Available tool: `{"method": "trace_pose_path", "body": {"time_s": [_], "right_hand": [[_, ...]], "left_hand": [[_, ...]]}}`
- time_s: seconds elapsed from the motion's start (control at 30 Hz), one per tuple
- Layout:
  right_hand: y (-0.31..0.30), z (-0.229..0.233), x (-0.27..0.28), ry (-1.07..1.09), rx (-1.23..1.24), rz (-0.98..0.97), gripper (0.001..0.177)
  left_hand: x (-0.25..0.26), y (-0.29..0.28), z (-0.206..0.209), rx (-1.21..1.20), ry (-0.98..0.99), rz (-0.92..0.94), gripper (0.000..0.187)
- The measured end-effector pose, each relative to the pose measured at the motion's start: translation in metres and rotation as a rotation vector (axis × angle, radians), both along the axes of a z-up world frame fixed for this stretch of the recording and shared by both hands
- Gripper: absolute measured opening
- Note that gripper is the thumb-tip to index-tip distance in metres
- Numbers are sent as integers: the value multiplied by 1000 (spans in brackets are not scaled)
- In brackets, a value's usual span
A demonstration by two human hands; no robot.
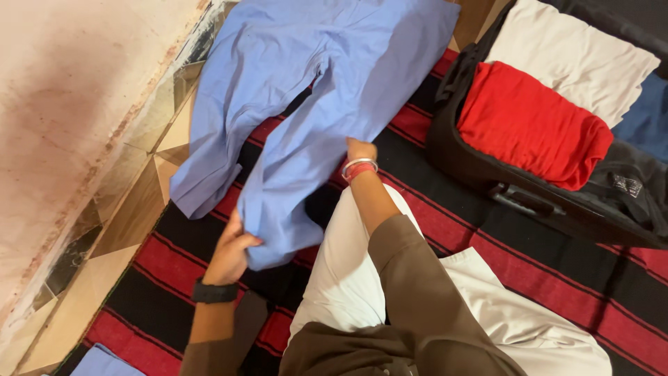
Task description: The person opens a suitcase by hand, removes items of clothing one by one, and unfolds a blue shirt and a red garment on a rug.
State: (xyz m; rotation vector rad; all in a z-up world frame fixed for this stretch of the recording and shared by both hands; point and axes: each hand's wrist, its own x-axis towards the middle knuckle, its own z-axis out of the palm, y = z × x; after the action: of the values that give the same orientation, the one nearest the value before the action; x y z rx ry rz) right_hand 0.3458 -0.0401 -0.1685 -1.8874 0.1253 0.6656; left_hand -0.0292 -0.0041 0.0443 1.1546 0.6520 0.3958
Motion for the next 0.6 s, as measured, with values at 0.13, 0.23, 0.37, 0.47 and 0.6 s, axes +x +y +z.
{"method": "trace_pose_path", "body": {"time_s": [0.13,0.23,0.37,0.47,0.6], "right_hand": [[-14,52,-21,-272,-306,-267,59],[-20,107,-34,-162,-372,-258,61],[-22,147,-38,116,-353,-146,63],[-20,140,-32,204,-337,-221,83],[-7,93,-15,330,-194,-477,108]], "left_hand": [[-23,13,-58,-27,184,-61,73],[-43,-4,-139,226,655,-97,48],[-68,-17,-182,591,898,-263,35],[-58,-21,-149,107,284,2,38],[-36,-21,-31,-219,-88,129,65]]}}
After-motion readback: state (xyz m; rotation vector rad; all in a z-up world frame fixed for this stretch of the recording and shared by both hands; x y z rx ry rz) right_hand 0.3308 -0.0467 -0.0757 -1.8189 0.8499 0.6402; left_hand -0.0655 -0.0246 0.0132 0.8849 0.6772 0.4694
